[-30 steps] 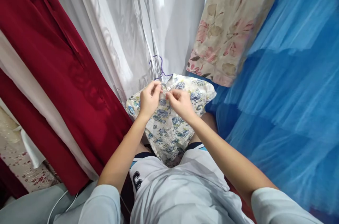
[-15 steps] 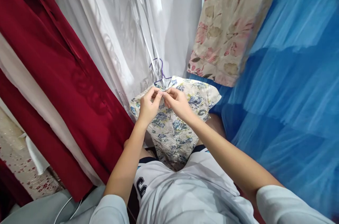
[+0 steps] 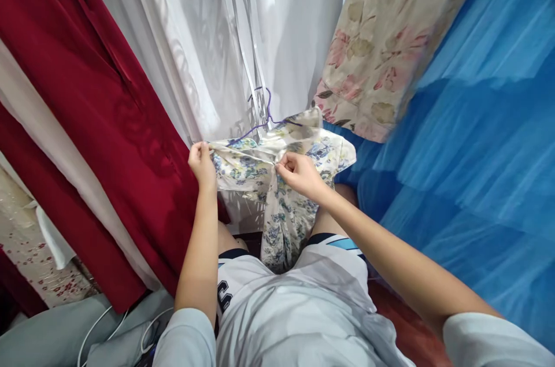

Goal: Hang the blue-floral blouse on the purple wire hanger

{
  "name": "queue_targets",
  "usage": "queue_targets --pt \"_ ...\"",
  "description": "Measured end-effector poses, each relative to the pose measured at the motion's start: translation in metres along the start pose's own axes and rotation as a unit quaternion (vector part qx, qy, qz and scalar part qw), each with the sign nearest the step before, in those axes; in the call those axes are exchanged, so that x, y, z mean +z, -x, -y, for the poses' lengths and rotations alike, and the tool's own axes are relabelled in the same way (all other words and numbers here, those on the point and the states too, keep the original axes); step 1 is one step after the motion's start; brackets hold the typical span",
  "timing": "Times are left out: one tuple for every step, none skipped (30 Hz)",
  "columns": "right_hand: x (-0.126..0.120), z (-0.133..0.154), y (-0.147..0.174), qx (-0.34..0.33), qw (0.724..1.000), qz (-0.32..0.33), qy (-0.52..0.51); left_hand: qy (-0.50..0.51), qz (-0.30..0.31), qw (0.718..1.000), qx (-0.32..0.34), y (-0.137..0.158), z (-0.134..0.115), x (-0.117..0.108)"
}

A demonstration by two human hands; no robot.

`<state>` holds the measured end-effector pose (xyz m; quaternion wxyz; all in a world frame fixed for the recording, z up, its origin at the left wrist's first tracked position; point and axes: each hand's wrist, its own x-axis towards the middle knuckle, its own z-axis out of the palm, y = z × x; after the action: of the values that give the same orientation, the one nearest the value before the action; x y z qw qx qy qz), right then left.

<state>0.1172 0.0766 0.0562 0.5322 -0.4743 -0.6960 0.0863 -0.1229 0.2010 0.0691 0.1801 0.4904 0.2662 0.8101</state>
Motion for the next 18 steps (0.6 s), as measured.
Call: queue_targets --pt "-0.001 -0.002 0.007 0.008 1.0 0.012 -0.012 0.027 -0.038 0.998 -0.051 0.002 0.012 -0.009" --pt "-0.001 -0.004 0.014 0.017 0.999 0.025 -0.024 0.051 -0.066 0.991 -0.1 0.007 0.023 -0.017" --pt "-0.001 -0.006 0.02 0.028 0.998 0.037 -0.034 0.07 -0.085 0.983 -0.144 0.015 0.033 -0.024" --pt "0.0 -0.009 0.026 0.039 0.997 0.048 -0.043 0.083 -0.093 0.975 -0.183 0.027 0.041 -0.029" --pt "0.002 -0.014 0.031 0.05 0.996 0.057 -0.045 0.089 -0.089 0.968 -0.216 0.042 0.048 -0.032" --pt "0.004 -0.019 0.036 0.063 0.996 0.063 -0.031 0.09 -0.077 0.962 -0.247 0.058 0.054 -0.034" --pt "0.006 -0.026 0.041 0.078 0.995 0.067 -0.003 0.093 -0.06 0.953 -0.282 0.075 0.058 -0.035" --pt "0.008 -0.034 0.046 0.094 0.993 0.07 0.034 0.096 -0.04 0.943 -0.317 0.093 0.061 -0.036" --pt "0.009 -0.042 0.051 0.11 0.988 0.072 0.075 0.099 -0.018 0.932 -0.348 0.109 0.062 -0.036" --pt "0.01 -0.051 0.056 0.126 0.982 0.077 0.118 0.103 0.005 0.923 -0.372 0.124 0.061 -0.036" --pt "0.011 -0.059 0.061 0.14 0.974 0.085 0.156 0.11 0.028 0.915 -0.388 0.137 0.059 -0.035" --pt "0.011 -0.067 0.066 0.153 0.966 0.097 0.184 0.117 0.05 0.908 -0.398 0.147 0.055 -0.032" --pt "0.01 -0.074 0.07 0.164 0.958 0.111 0.206 0.127 0.071 0.903 -0.404 0.154 0.05 -0.028" --pt "0.01 -0.079 0.074 0.174 0.95 0.126 0.225 0.136 0.096 0.899 -0.405 0.158 0.042 -0.023" --pt "0.009 -0.083 0.077 0.183 0.943 0.141 0.239 0.146 0.127 0.896 -0.401 0.159 0.032 -0.017" --pt "0.008 -0.085 0.08 0.188 0.939 0.153 0.245 0.155 0.164 0.892 -0.391 0.158 0.021 -0.01" --pt "0.007 -0.086 0.082 0.191 0.936 0.165 0.245 0.163 0.205 0.888 -0.377 0.156 0.008 -0.003" --pt "0.007 -0.085 0.085 0.19 0.935 0.179 0.24 0.168 0.248 0.884 -0.359 0.154 -0.005 0.004"
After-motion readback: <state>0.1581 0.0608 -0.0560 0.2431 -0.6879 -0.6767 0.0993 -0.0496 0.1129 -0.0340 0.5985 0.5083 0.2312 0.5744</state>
